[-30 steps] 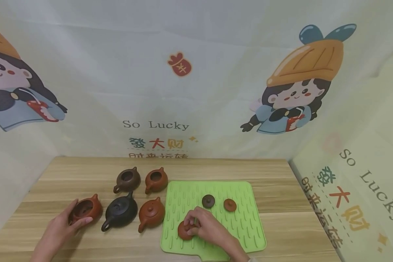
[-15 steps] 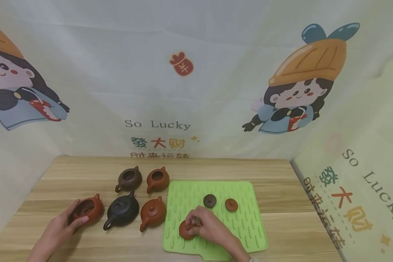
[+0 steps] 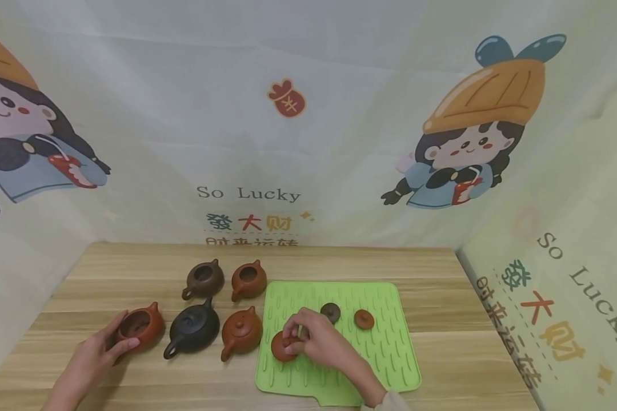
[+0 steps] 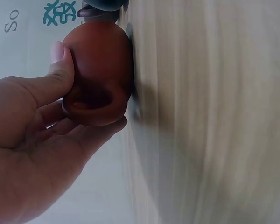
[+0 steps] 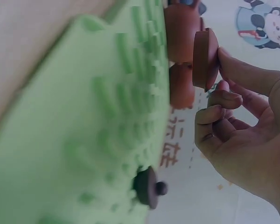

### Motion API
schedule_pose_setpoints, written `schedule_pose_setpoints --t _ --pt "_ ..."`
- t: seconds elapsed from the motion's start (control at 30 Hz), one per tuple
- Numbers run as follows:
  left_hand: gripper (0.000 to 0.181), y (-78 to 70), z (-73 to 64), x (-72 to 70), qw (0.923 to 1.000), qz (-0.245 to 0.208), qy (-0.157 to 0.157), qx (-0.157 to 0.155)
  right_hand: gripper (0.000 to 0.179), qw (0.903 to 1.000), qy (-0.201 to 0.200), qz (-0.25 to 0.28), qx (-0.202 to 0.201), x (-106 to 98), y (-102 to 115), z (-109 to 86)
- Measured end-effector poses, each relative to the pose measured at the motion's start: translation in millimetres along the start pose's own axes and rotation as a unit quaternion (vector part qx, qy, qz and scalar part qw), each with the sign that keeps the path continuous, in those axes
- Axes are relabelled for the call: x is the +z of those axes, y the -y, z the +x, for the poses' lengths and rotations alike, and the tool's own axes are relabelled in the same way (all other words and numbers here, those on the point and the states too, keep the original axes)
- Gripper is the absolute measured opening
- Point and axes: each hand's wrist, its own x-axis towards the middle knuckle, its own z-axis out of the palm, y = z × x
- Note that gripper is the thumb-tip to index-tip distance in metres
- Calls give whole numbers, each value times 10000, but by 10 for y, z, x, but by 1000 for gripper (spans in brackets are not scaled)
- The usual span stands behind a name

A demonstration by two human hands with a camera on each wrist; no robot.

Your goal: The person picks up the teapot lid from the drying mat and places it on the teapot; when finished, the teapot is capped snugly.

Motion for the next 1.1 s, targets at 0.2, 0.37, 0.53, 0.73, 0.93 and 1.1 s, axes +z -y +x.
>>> schedule_pose_setpoints --t 0.2,0.37,0.53,0.73,0.93,1.1 --pt "95 -8 -19 -15 10000 -37 60 -15 19 9998 98 -144 -88 -43 270 205" --pt "95 -9 -19 -22 9999 -49 78 -41 17 9988 188 40 451 -113 701 314" --pt "94 -31 -3 -28 9999 -45 89 -15 17 9975 227 12 668 -116 846 409" --pt "93 -27 -2 -21 10000 -45 84 -28 19 9986 326 -16 413 -73 918 530" --pt "93 -11 1 -13 10000 -46 65 -37 19 9985 419 -125 315 1 976 630" --pt "91 4 6 10 10000 -36 -42 57 20 9984 516 -167 144 57 1012 716"
